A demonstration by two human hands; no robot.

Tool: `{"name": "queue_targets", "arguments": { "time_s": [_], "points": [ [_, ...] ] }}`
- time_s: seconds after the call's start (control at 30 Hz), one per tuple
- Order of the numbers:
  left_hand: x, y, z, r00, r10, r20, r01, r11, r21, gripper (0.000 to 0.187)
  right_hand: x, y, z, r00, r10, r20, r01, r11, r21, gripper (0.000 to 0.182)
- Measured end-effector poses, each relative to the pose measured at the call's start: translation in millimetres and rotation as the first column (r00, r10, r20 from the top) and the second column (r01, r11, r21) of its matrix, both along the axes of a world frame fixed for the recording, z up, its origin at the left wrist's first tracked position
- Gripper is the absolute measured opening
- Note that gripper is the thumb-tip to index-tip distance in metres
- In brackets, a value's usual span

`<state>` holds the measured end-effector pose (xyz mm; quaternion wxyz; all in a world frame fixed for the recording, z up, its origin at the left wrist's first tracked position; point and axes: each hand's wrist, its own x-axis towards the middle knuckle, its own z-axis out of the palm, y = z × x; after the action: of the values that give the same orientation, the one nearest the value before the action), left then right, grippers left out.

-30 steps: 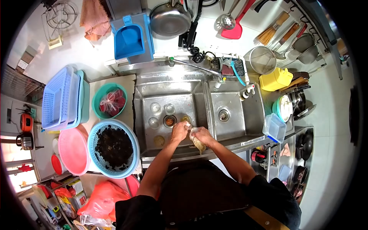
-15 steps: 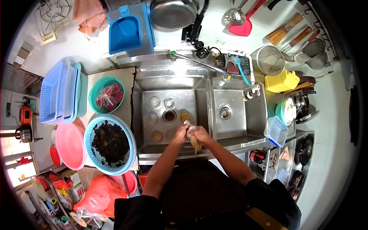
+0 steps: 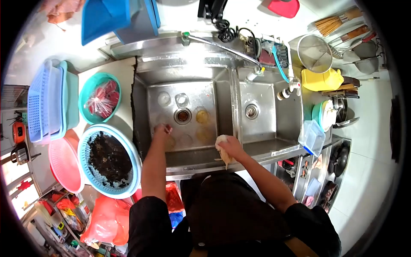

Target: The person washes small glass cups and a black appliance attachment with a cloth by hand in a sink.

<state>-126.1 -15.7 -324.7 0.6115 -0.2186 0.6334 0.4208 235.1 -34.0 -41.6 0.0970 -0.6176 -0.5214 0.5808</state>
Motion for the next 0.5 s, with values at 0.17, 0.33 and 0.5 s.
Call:
{"name": "queue_targets", "arguments": {
  "time_s": [0.17,0.33,0.5],
  "points": [
    [10,-6,89,0.964,-0.224,-0.142,0.223,0.975,-0.024,0.013,0,1,3,0.999,-0.042,-0.023,0.039,0.995,-0.097,0.028],
    [89,-23,148,-0.422,-0.719,-0.552,0.765,0.044,-0.642,0.019,-2,1,-4,0.968,-0.153,-0.2,0.141,0.987,-0.073,0.036],
    [129,-43,58,-0.499,-0.659,-0.563,0.747,0.002,-0.665,0.021,0,-3,-7,0.985,-0.102,-0.14,0.11,0.992,0.056,0.053]
  ]
}}
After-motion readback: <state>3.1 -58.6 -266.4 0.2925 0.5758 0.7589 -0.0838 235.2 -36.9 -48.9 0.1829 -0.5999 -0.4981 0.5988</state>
